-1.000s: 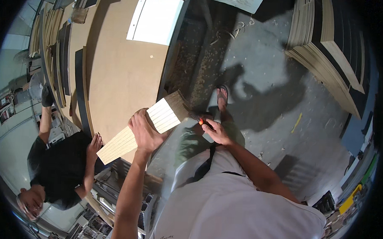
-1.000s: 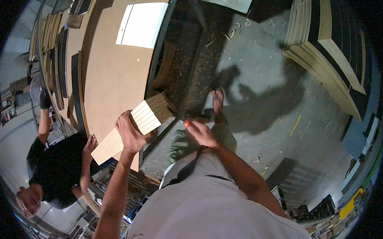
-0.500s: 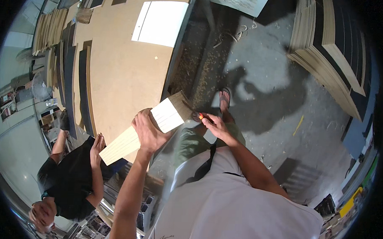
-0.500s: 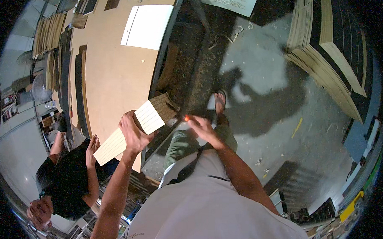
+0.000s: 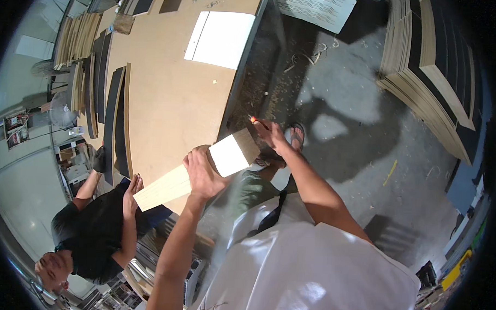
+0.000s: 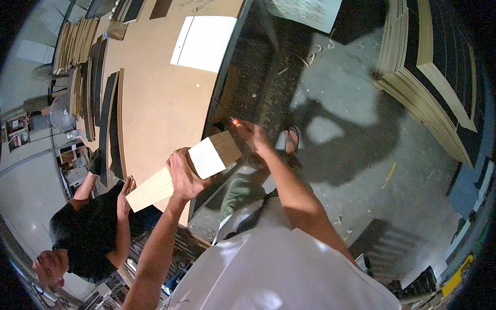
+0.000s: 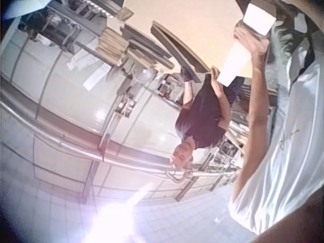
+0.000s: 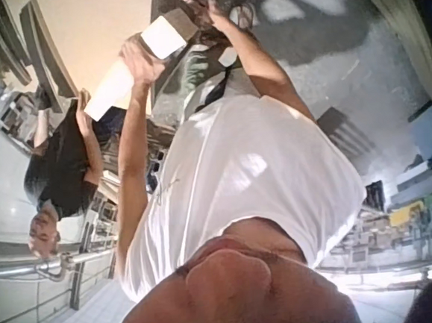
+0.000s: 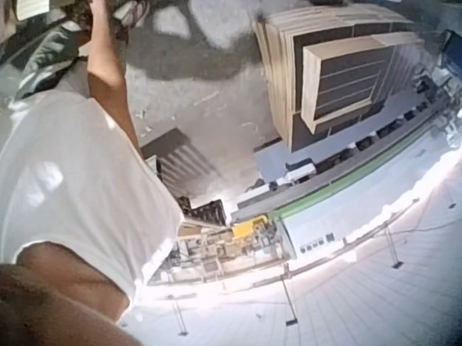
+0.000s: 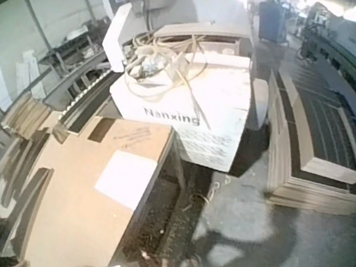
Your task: The person picks up a stack of wooden boards, carries them to a workbench, and trims their edges using a utility knife while aligning them against a block. The person then carries the stack of boards and places it onto a larger pile.
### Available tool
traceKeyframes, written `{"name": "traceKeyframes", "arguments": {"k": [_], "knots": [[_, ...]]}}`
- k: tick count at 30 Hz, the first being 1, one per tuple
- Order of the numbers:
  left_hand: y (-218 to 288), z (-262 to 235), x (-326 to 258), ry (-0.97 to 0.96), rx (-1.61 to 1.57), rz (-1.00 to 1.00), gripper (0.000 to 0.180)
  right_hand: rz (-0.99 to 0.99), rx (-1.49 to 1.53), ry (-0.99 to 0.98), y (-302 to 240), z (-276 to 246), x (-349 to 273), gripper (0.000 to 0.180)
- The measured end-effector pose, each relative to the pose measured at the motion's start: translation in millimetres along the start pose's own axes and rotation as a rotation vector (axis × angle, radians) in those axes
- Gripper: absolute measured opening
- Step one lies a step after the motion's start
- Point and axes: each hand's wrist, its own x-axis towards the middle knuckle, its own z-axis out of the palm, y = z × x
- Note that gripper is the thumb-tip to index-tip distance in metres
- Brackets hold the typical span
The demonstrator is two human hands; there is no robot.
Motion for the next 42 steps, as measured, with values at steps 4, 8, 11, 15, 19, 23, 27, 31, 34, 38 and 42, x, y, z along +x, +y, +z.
{"name": "traceKeyframes", "arguments": {"k": [4,8,11,15,19,23,27,31,34,38,42], "knots": [[-4.9,1.7,-6.3,0.032,-0.001,-0.022,0.081,0.242,-0.134,0.035,-25.2,-12.7,-29.2,0.031],[0.2,-1.3,-2.9,0.032,0.009,-0.027,0.082,0.332,0.008,0.072,-6.7,-24.5,-49.9,0.029],[-2.1,0.2,-4.0,0.043,0.003,-0.032,0.083,0.363,0.066,0.029,-20.2,0.0,-57.9,0.022],[0.2,-0.4,-5.5,0.041,0.028,-0.038,0.087,0.453,0.061,-0.100,-34.7,7.9,-68.6,0.022],[3.4,0.8,-6.6,0.075,0.014,-0.016,0.086,0.470,-0.003,-0.166,-33.5,-3.9,-68.1,0.023],[3.5,0.7,-6.1,0.072,0.026,-0.026,0.088,0.421,-0.227,-0.326,-32.1,-24.8,-69.1,0.020],[-1.2,4.8,-9.8,0.081,0.016,-0.043,0.090,0.417,-0.444,-0.343,-37.2,-42.1,-87.9,0.012],[5.1,1.7,-8.6,0.097,0.004,-0.061,0.091,0.380,-0.389,-0.086,-41.3,-80.8,-98.9,0.015],[6.3,-1.4,-9.9,0.045,0.010,-0.112,0.089,0.320,-0.395,0.038,-55.0,-87.3,-107.8,0.023],[2.7,0.6,-6.6,0.045,0.020,-0.095,0.091,0.328,-0.343,-0.039,-62.1,-77.6,-103.7,0.024],[1.2,5.3,-10.8,0.124,0.015,-0.070,0.094,0.308,-0.289,-0.147,-58.1,-14.0,-83.8,0.031]]}}
